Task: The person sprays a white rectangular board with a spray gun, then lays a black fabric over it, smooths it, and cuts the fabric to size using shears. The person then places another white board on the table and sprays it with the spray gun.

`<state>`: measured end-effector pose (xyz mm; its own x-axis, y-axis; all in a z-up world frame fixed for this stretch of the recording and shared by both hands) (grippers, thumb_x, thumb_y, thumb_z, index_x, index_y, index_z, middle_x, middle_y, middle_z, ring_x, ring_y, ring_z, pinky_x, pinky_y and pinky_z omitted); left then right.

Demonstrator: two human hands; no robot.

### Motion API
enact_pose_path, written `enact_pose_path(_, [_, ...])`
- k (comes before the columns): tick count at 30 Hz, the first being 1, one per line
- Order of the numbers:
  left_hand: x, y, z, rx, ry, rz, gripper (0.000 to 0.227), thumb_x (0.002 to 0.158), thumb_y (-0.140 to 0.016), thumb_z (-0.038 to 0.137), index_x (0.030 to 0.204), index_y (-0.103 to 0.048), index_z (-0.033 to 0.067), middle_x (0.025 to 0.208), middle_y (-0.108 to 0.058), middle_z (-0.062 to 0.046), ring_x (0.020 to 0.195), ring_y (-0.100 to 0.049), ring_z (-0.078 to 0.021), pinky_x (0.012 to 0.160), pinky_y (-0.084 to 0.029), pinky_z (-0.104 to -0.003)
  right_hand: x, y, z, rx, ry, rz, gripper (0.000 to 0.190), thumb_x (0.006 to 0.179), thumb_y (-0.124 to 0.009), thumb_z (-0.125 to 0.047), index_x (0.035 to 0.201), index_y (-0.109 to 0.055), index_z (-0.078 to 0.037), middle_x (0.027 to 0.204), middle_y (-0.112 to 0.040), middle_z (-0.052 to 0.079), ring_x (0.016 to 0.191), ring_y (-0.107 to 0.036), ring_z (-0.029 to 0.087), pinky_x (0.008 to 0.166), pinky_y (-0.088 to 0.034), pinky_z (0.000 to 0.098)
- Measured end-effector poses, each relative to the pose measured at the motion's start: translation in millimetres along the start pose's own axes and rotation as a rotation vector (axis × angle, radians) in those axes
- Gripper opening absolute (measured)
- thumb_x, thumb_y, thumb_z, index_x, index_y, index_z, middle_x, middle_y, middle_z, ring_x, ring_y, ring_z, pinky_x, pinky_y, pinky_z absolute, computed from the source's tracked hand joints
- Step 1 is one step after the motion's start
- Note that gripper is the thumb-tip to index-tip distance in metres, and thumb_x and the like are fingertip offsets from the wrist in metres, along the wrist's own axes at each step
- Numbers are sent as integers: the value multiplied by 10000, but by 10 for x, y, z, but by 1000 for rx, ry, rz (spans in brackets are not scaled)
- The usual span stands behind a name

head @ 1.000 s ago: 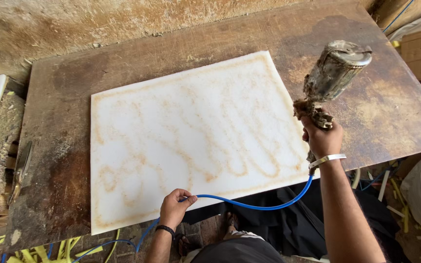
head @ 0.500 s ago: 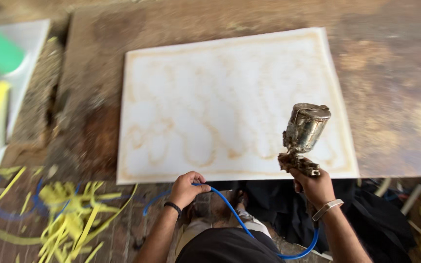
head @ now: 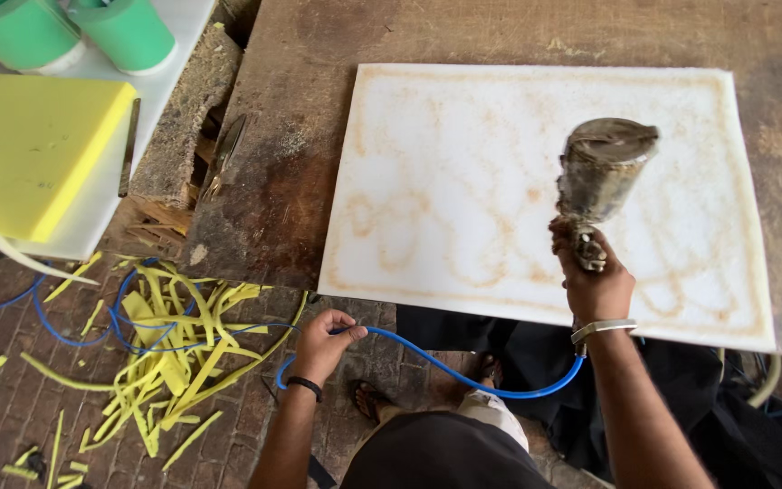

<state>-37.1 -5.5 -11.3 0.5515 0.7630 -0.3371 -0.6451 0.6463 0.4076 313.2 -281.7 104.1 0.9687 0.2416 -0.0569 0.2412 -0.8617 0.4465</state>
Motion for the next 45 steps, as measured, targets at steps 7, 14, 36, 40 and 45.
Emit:
enact_pose_path(7, [91, 638, -290, -181, -28, -58, 219, 758, -873, 140, 908, -729, 72, 838, -773, -42, 797, -727, -134, 713, -591, -300, -607, -864, 47, 154, -190, -394, 268, 920, -753, -88, 1040, -722, 149, 697, -676, 98, 537, -615, 175, 476, -501, 340])
enact_pose_path(14, [247, 1412, -681, -241, -20, 118, 215, 794, -862, 150, 918, -714, 56, 858, -762, -44, 799, -704, -129, 709, -579, -307, -749, -1243, -802, 392, 110, -68, 462, 914, -734, -62, 1362, -626, -25, 778, -673, -5, 593, -595, 79, 520, -489, 255])
enact_pose_path(36, [1366, 2121, -895, -51, 149, 31, 294, 742, -882, 254, 938, -746, 82, 901, -780, -44, 852, -733, -174, 770, -609, -342, 27, -2566, -1119, 197, -13, -81, 254, 956, -726, -114, 1187, -719, -9, 712, -636, 24, 567, -564, 93, 512, -452, 264])
enact_pose_path(40, [1718, 2440, -830, -20, 255, 47, 274, 781, -852, 273, 945, -751, 77, 876, -775, -61, 825, -727, -182, 743, -601, -347, 652, -2861, -1418, 357, 75, -23, 265, 958, -712, -51, 1218, -697, -6, 768, -647, 26, 575, -577, 93, 514, -473, 256])
enact_pose_path(45, [1942, 2544, -765, -37, 271, 69, 286, 778, -861, 276, 942, -758, 66, 848, -760, -67, 805, -708, -183, 713, -601, -344, 969, -3046, -1280, 466, 48, 30, 296, 943, -701, -32, 1230, -647, 18, 906, -729, 60, 670, -697, 136, 606, -581, 278])
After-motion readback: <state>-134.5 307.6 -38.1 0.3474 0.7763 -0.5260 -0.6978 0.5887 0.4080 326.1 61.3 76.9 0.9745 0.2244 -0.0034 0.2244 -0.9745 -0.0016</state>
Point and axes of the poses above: each hand's wrist, its own x-axis towards the middle knuckle, its own y-axis out of the back of the hand, z = x × y, the point moved 6 cm from there along x, towards the middle knuckle
